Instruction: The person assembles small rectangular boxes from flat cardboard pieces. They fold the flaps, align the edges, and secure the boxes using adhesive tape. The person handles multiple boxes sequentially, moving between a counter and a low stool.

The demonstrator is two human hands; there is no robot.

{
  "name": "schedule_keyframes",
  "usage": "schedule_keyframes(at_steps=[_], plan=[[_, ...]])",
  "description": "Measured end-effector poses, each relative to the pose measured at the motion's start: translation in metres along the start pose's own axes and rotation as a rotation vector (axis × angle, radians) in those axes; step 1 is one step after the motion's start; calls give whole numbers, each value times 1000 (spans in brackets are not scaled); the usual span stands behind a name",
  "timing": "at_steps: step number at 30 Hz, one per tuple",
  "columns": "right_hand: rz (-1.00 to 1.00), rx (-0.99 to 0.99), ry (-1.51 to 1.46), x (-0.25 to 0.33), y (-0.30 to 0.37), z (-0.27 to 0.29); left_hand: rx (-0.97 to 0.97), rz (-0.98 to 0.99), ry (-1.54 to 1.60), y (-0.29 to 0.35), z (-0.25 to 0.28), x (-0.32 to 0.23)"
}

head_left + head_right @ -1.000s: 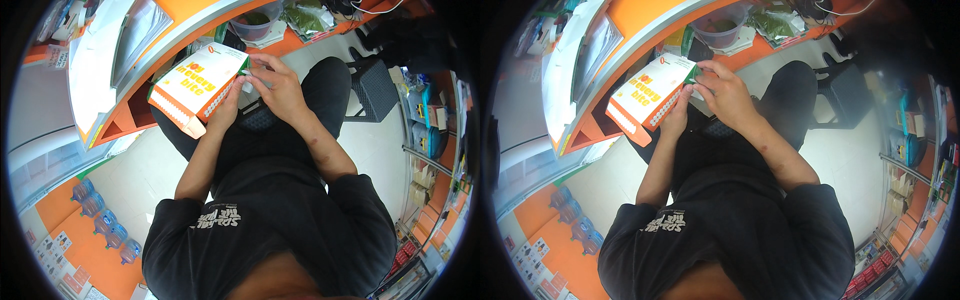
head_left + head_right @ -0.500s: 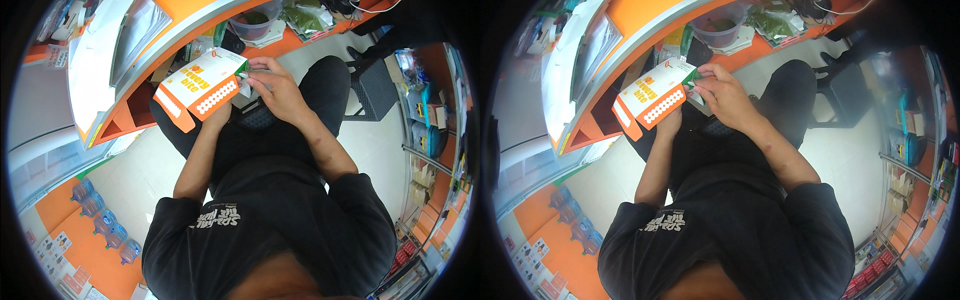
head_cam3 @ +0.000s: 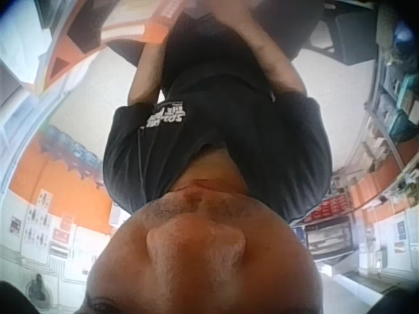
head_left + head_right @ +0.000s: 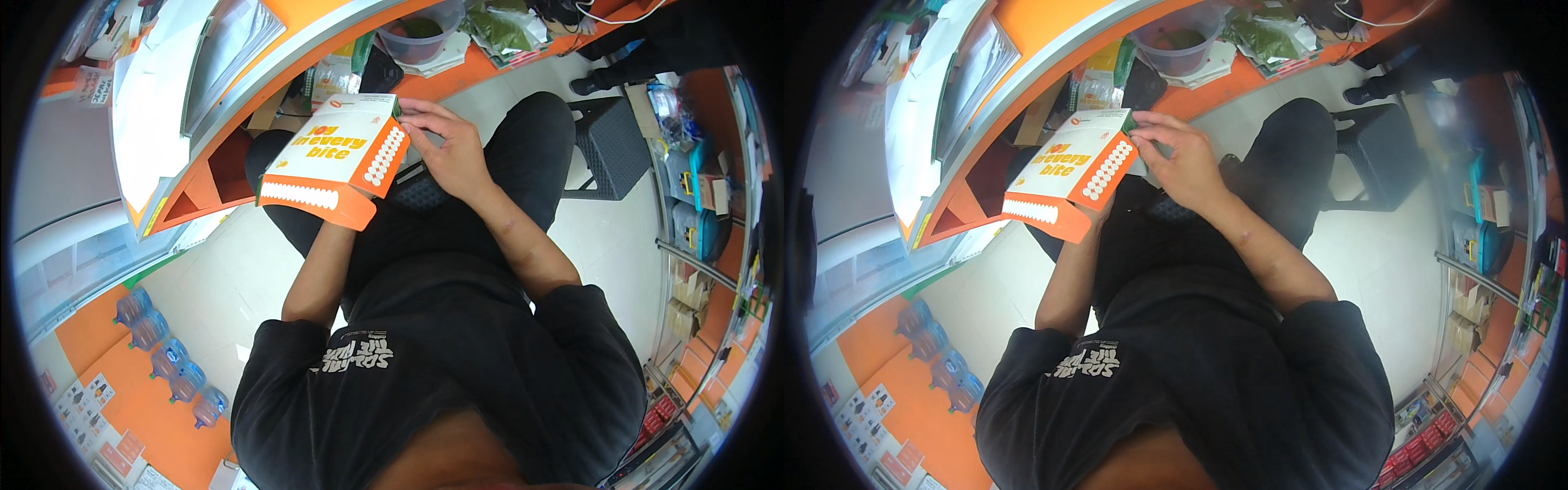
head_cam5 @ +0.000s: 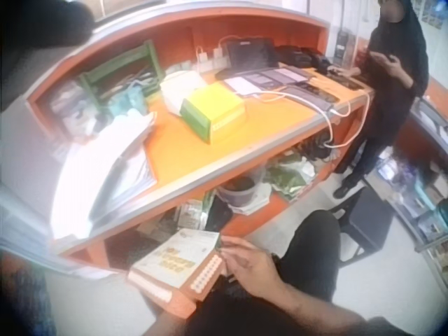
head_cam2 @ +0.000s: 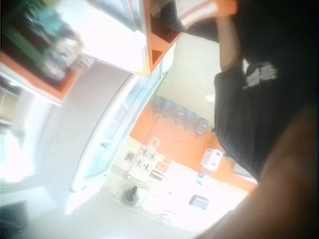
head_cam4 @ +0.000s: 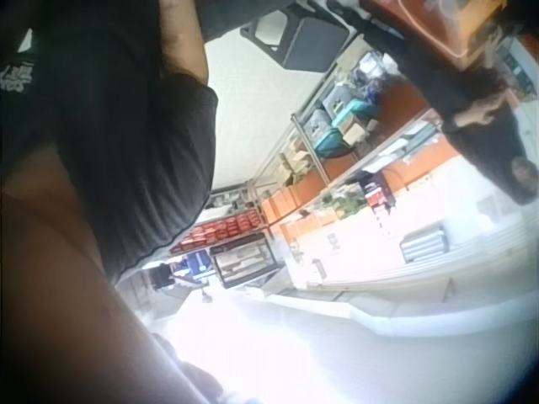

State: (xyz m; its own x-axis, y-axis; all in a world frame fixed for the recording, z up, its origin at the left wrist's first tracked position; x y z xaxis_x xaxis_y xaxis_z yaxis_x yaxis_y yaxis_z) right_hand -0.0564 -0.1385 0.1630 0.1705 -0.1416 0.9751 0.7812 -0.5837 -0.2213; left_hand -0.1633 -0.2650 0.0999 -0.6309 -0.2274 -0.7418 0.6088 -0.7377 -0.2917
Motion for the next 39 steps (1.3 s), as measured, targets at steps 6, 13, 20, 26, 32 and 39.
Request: schedule_keyframes(at_steps=[6, 13, 20, 26, 32, 39], plan=[[-94, 138, -171, -27, 11, -7, 2, 208, 73, -9, -2, 0], [154, 11, 478, 15, 0, 11, 60, -173, -190, -21, -22, -38], [-57, 116, 397, -17, -1, -10, 428, -140, -294, -3, -64, -51], [309, -85, 531, 18, 1, 23, 328, 250, 634, -29, -36, -37], [419, -34, 582, 38, 7, 4, 49, 585, 901, -45, 3, -29], [18, -111, 46, 23, -9, 17, -146, 335, 647, -40, 15, -35]])
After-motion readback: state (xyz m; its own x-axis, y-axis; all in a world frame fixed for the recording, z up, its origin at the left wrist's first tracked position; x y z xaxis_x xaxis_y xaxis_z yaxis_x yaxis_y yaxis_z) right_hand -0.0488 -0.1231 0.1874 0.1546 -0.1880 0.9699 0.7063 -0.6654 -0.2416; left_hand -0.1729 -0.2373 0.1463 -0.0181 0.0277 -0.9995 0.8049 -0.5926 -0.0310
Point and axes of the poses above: each hand's wrist, its own y-axis away from the middle knuckle, its own z-axis out of the back of the hand, x = y × z, the point moved 9 cm from there along -y, towards the middle knuckle, and after that the axes turned 12 degrees about -y, right-handed, at the moved point
